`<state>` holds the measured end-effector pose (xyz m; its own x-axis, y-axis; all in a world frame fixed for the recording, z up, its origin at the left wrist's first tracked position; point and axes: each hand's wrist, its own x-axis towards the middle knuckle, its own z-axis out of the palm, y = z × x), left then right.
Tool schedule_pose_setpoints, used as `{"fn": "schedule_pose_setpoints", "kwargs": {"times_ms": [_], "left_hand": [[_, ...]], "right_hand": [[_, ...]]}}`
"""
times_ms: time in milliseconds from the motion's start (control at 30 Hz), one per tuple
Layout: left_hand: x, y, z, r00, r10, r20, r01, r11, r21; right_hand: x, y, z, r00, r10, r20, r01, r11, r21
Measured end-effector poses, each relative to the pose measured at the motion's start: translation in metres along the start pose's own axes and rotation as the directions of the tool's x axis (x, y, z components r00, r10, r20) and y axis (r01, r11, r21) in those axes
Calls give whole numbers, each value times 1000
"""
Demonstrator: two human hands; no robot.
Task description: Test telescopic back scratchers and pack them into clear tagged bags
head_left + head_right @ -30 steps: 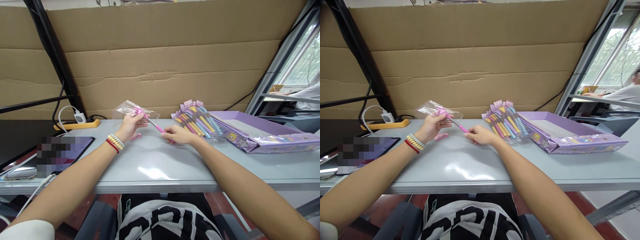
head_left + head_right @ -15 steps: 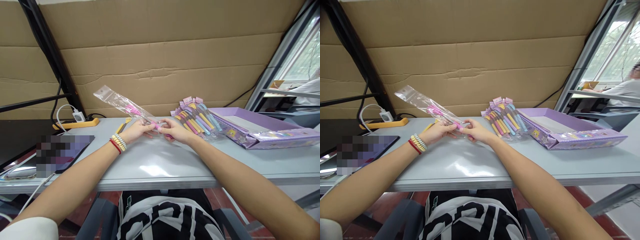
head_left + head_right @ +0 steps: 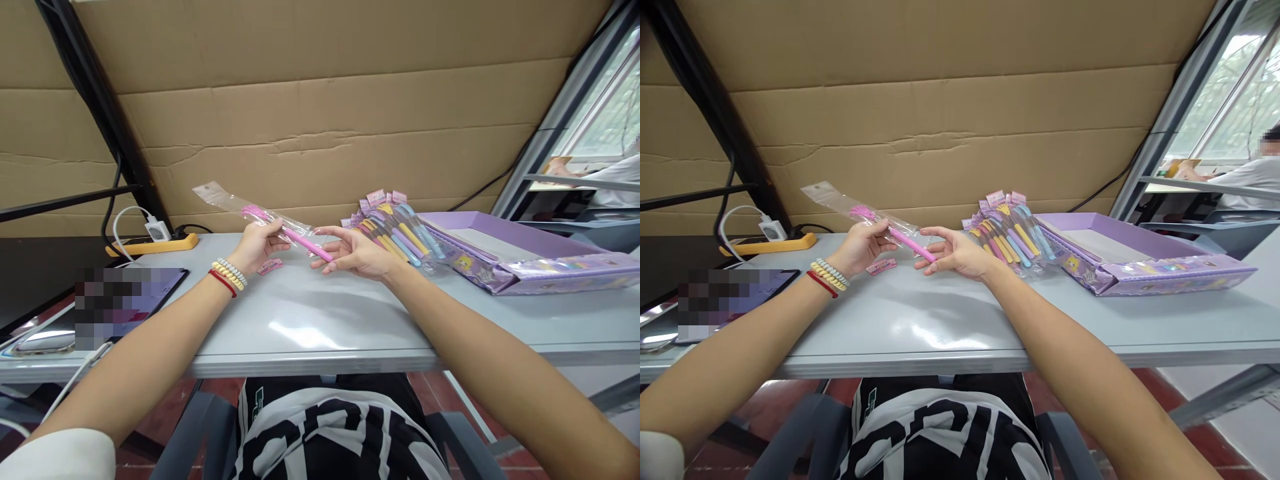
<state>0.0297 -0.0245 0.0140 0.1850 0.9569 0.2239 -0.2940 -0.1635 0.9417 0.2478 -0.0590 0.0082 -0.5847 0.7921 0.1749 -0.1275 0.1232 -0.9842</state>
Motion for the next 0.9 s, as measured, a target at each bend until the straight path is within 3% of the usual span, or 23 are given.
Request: {"fn": "schedule_pose_setpoints", "kwargs": {"times_ms": [133, 267, 400, 533, 667, 900], "left_hand": [[1, 0, -5, 999, -21, 33, 21, 999, -26], [-1, -1, -4, 990, -72, 125, 74, 997, -7], [-8, -2, 2, 965, -109, 241, 106, 994, 25], [-17, -4, 13, 925, -133, 357, 108, 990, 87], [-23, -3, 20, 922, -125, 367, 78, 987, 142], [-22, -6, 22, 911, -118, 395, 31, 975, 221]], "right_hand": [[0, 1, 0, 1000, 7, 6, -7, 1000, -5], [1, 3, -1, 999, -19, -49, 13, 992, -127], [2, 3, -1, 990, -74, -116, 39, 960, -277], [4, 6, -1, 994, -65, -87, 31, 938, -344], [5, 10, 0, 999, -22, -45, 1, 910, -414], [3, 7, 8, 992, -50, -118, -18, 857, -515]]}}
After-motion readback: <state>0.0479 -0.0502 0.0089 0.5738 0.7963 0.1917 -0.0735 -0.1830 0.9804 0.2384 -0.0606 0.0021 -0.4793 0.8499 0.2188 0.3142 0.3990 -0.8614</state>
